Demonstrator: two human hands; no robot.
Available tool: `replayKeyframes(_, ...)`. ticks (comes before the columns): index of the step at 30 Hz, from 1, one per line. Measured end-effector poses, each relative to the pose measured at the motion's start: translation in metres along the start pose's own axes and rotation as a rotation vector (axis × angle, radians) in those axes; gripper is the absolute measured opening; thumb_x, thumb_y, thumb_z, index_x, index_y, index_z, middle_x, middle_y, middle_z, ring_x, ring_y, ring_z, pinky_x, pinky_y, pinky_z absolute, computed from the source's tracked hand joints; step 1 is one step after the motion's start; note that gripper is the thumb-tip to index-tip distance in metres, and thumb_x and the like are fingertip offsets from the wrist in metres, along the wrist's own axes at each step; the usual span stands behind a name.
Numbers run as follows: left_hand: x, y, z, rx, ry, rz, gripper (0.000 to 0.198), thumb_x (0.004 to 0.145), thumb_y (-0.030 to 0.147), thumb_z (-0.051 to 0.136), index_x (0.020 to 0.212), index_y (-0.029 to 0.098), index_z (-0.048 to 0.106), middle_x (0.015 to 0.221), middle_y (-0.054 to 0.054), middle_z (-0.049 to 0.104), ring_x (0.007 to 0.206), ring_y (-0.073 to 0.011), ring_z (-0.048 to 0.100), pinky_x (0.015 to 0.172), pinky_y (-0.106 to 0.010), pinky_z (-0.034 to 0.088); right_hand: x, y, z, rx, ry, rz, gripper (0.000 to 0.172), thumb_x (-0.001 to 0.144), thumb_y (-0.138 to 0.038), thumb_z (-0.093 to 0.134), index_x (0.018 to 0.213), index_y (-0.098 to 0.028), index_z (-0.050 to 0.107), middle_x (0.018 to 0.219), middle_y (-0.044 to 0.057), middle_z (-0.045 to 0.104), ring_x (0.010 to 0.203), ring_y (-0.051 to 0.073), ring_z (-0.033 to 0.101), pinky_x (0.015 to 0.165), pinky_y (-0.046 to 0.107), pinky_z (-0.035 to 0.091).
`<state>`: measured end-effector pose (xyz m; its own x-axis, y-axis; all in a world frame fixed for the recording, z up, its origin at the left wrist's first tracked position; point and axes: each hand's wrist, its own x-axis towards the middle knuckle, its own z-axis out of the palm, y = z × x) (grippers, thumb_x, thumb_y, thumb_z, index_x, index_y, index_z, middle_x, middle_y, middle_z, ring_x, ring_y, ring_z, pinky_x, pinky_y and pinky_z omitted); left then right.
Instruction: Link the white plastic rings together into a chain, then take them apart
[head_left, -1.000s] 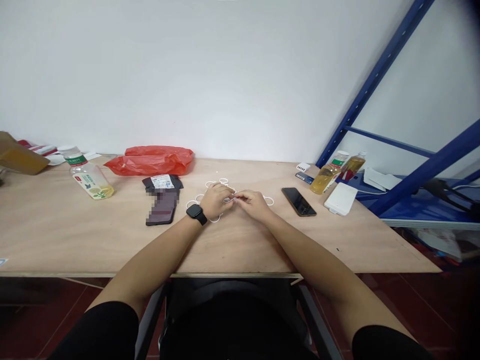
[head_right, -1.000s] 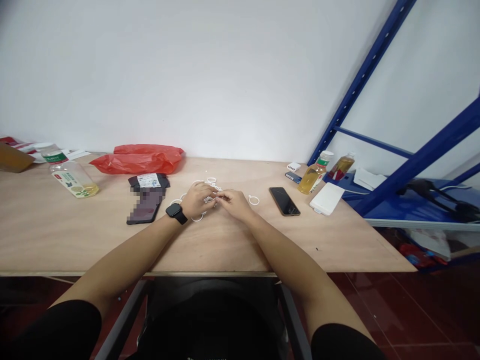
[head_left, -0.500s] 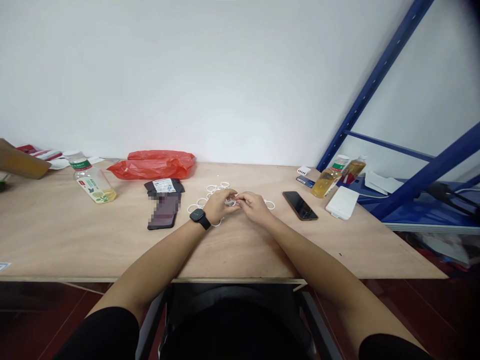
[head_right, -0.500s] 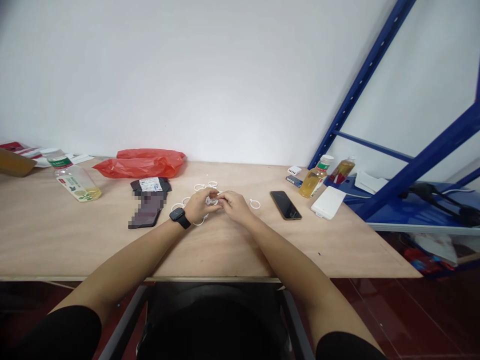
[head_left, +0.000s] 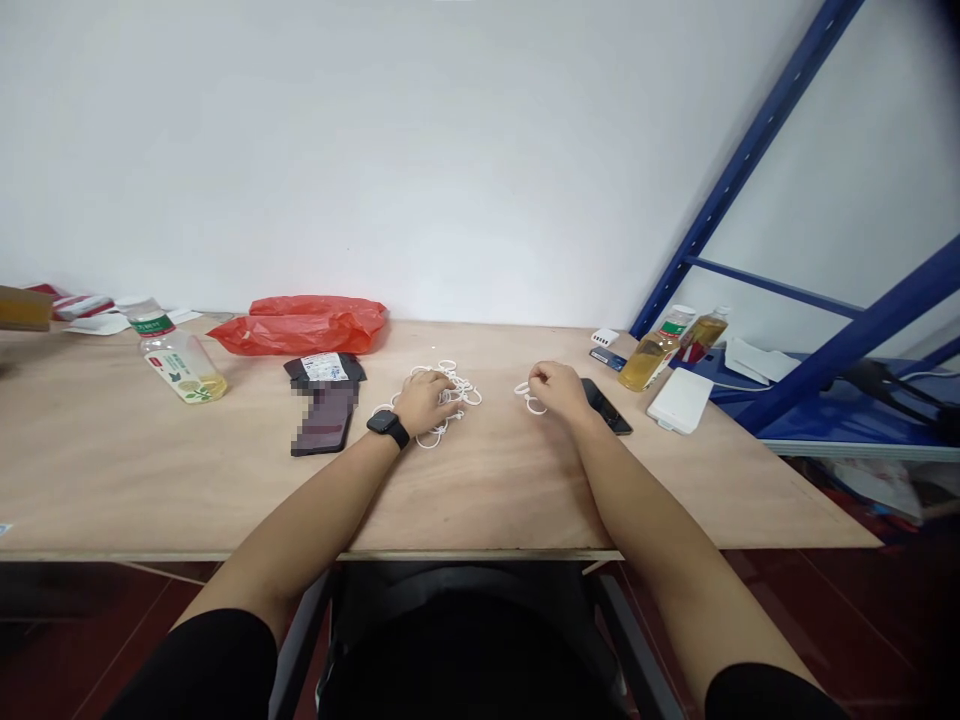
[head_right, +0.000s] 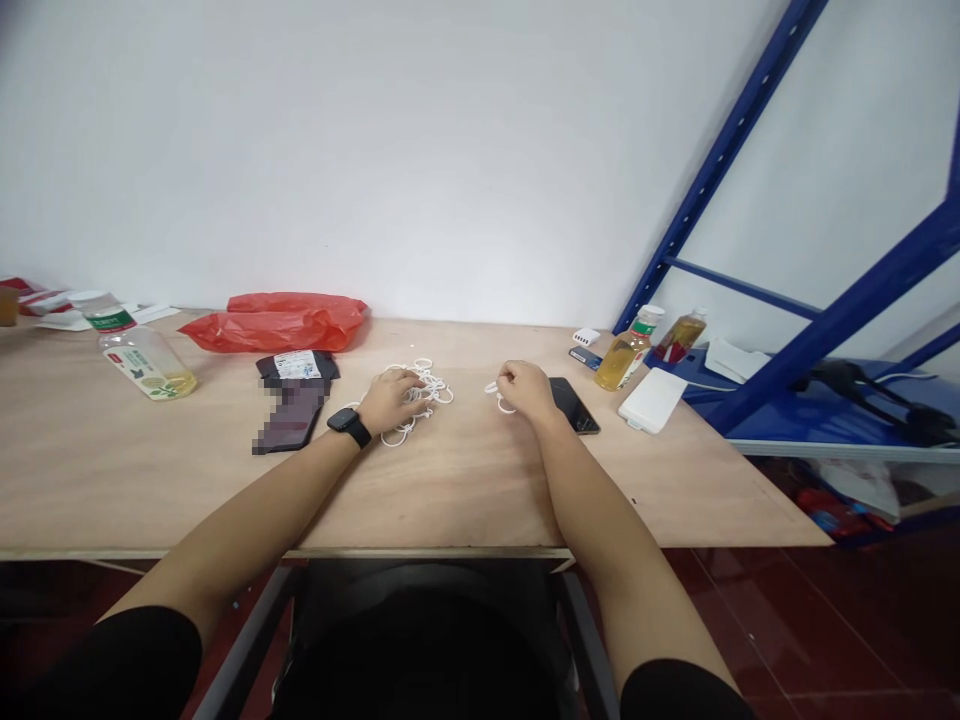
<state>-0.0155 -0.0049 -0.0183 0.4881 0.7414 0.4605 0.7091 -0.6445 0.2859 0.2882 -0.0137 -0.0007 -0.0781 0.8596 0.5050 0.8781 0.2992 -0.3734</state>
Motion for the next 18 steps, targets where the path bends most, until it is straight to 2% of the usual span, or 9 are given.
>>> replayKeyframes(2,0.000,0.001,0.000,0.011,-0.030,-0.005,0.039,0.084,0.054,0.064,0.107,0.023,0.071,0.119,-0.008,0.066,0.113,-0.0294,0.057,0.099,-0.047,0.040,0.000,-0.001,-0.002,-0.017,-0.018,-0.031,0.015,0.074,-0.016,0.054,0.067,-0.020,0.067,0.076,0.005,0.068,0.074,0.019,0.060,0.068,0.029,0.042)
replayKeyframes(5,-0.001,0.004,0.000,0.024,-0.065,-0.009,0.039,0.084,0.055,0.063,0.107,0.025,0.070,0.121,-0.007,0.065,0.115,-0.0295,0.056,0.100,-0.047,0.038,0.000,-0.017,0.005,-0.048,-0.033,-0.099,0.016,0.078,-0.017,0.055,0.072,-0.019,0.070,0.083,0.006,0.070,0.086,0.020,0.061,0.080,0.030,0.044)
replayKeyframes(8,-0.001,0.006,-0.001,0.033,-0.092,-0.005,0.038,0.084,0.054,0.063,0.107,0.025,0.070,0.122,-0.007,0.065,0.116,-0.0297,0.055,0.101,-0.047,0.037,-0.003,-0.041,0.020,-0.067,-0.092,-0.204,0.024,0.088,-0.022,0.052,0.098,-0.018,0.073,0.100,0.008,0.072,0.097,0.022,0.061,0.091,0.033,0.042)
replayKeyframes(10,-0.001,0.006,-0.001,0.031,-0.093,-0.002,0.037,0.084,0.053,0.064,0.107,0.025,0.070,0.122,-0.008,0.065,0.116,-0.0296,0.055,0.101,-0.047,0.037,-0.005,-0.056,0.030,-0.097,-0.209,-0.315,0.030,0.093,-0.027,0.051,0.117,-0.020,0.069,0.112,0.009,0.070,0.103,0.023,0.060,0.095,0.035,0.041)
replayKeyframes(11,-0.001,0.006,-0.001,0.028,-0.088,-0.001,0.037,0.084,0.053,0.063,0.108,0.025,0.070,0.122,-0.008,0.064,0.116,-0.0295,0.055,0.102,-0.047,0.036,-0.007,-0.062,0.034,-0.118,-0.271,-0.353,0.031,0.093,-0.029,0.053,0.119,-0.022,0.068,0.112,0.009,0.070,0.104,0.023,0.060,0.095,0.035,0.040)
replayKeyframes(14,-0.001,0.005,-0.001,0.023,-0.070,0.004,0.038,0.084,0.053,0.064,0.109,0.024,0.070,0.121,-0.008,0.065,0.116,-0.0295,0.055,0.102,-0.048,0.036,-0.009,-0.070,0.041,-0.165,-0.361,-0.385,0.024,0.094,-0.029,0.055,0.111,-0.024,0.072,0.109,0.009,0.070,0.104,0.023,0.060,0.093,0.035,0.041)
replayKeyframes(18,-0.001,0.004,0.000,0.018,-0.040,0.025,0.037,0.085,0.051,0.064,0.108,0.024,0.070,0.121,-0.008,0.065,0.115,-0.0293,0.056,0.102,-0.047,0.037,-0.008,-0.062,0.042,-0.124,-0.346,-0.354,0.019,0.093,-0.022,0.056,0.100,-0.020,0.073,0.104,0.009,0.071,0.101,0.022,0.061,0.093,0.035,0.042)
